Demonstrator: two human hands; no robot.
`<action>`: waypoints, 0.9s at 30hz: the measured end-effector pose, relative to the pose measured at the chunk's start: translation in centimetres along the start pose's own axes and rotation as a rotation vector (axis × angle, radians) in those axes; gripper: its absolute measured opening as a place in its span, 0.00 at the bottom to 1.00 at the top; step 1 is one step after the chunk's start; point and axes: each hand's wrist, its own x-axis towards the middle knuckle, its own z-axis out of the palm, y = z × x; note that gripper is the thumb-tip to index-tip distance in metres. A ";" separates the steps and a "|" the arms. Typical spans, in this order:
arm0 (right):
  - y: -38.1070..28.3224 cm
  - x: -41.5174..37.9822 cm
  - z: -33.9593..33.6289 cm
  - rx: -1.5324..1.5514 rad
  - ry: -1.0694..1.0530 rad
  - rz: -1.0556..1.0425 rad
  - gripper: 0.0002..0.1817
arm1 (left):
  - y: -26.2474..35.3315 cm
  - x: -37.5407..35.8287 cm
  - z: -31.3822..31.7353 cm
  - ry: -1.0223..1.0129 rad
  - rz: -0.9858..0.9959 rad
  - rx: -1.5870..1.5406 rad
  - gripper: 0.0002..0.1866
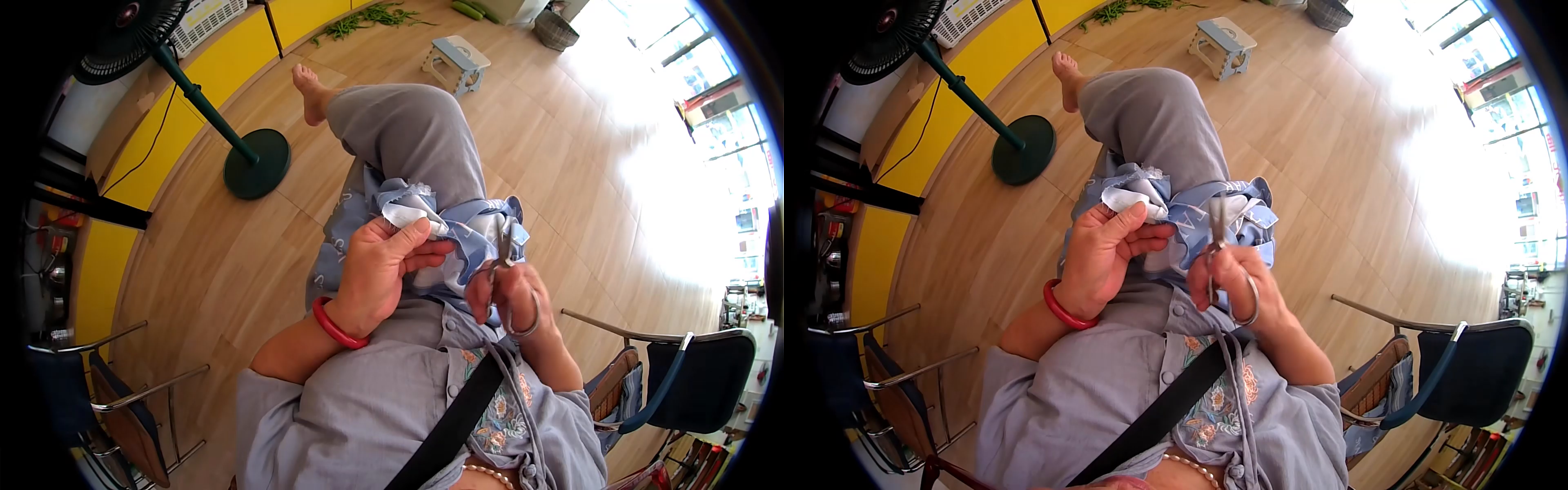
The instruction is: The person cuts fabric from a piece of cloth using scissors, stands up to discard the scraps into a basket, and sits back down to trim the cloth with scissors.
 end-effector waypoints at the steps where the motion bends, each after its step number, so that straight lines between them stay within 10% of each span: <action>1: 0.0 -0.2 0.3 0.031 -0.045 0.092 0.34 | 0.0 0.0 0.0 0.005 0.005 -0.005 0.07; 27: 0.8 0.6 1.1 -0.021 -0.196 0.363 0.36 | -0.6 0.3 -0.4 -0.012 0.024 -0.029 0.07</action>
